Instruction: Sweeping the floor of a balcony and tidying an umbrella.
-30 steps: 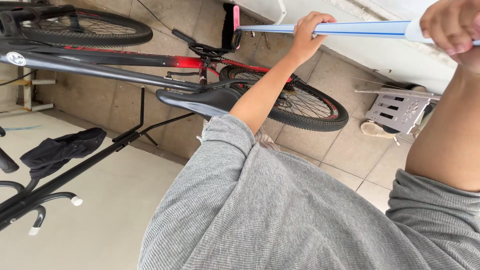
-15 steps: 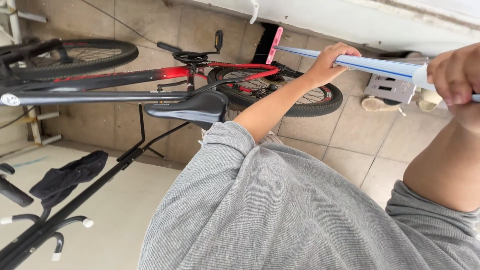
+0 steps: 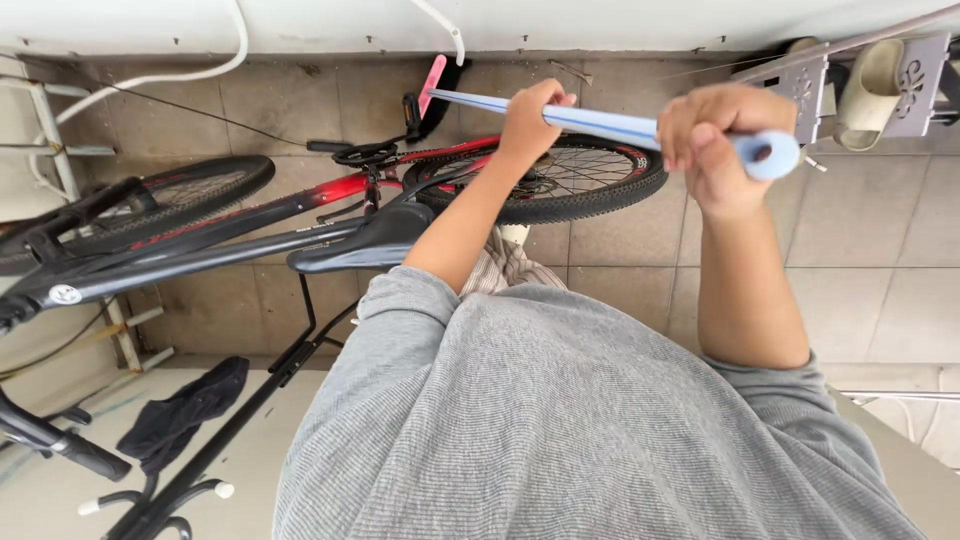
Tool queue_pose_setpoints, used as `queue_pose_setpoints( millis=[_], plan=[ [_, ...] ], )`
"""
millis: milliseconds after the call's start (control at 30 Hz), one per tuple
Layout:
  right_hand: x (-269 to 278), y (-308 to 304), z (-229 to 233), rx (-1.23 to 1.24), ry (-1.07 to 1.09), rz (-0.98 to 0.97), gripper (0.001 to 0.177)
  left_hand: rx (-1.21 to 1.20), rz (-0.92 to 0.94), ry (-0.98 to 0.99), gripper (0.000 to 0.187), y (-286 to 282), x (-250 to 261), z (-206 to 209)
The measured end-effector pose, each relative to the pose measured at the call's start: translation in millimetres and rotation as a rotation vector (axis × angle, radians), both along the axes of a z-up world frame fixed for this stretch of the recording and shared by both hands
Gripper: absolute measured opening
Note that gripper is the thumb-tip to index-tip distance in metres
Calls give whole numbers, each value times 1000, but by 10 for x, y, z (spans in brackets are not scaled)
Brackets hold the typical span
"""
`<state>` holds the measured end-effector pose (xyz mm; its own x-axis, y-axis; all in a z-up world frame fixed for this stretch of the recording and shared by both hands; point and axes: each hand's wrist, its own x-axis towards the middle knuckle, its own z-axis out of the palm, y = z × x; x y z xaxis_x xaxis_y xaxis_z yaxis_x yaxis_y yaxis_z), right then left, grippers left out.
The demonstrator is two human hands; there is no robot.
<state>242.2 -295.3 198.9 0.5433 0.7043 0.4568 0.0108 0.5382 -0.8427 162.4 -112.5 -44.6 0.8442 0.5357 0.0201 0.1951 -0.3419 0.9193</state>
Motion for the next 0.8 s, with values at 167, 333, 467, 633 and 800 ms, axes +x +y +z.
queue_pose_setpoints(
  millis=[167,333,467,633,800],
  plan=[
    [-243,-442,425,-77,67,-163,32,-58,-154,-147,22,-669,233,176],
    [-785,-575,840,-431,-417,-210,33,-56,-368,3,37,-1014,100,574],
    [-990,-1195,848,-119,-313,-213,34,218,-395,-169,32,-1062,-291,1011],
    [-1044,-880,335,-16,-200,-273,33,346,-398,-132,26,-528,-668,615],
    [-902,-850,-180,-110,-75,-118,38,318,-296,139,28,-429,-653,-193]
  ],
)
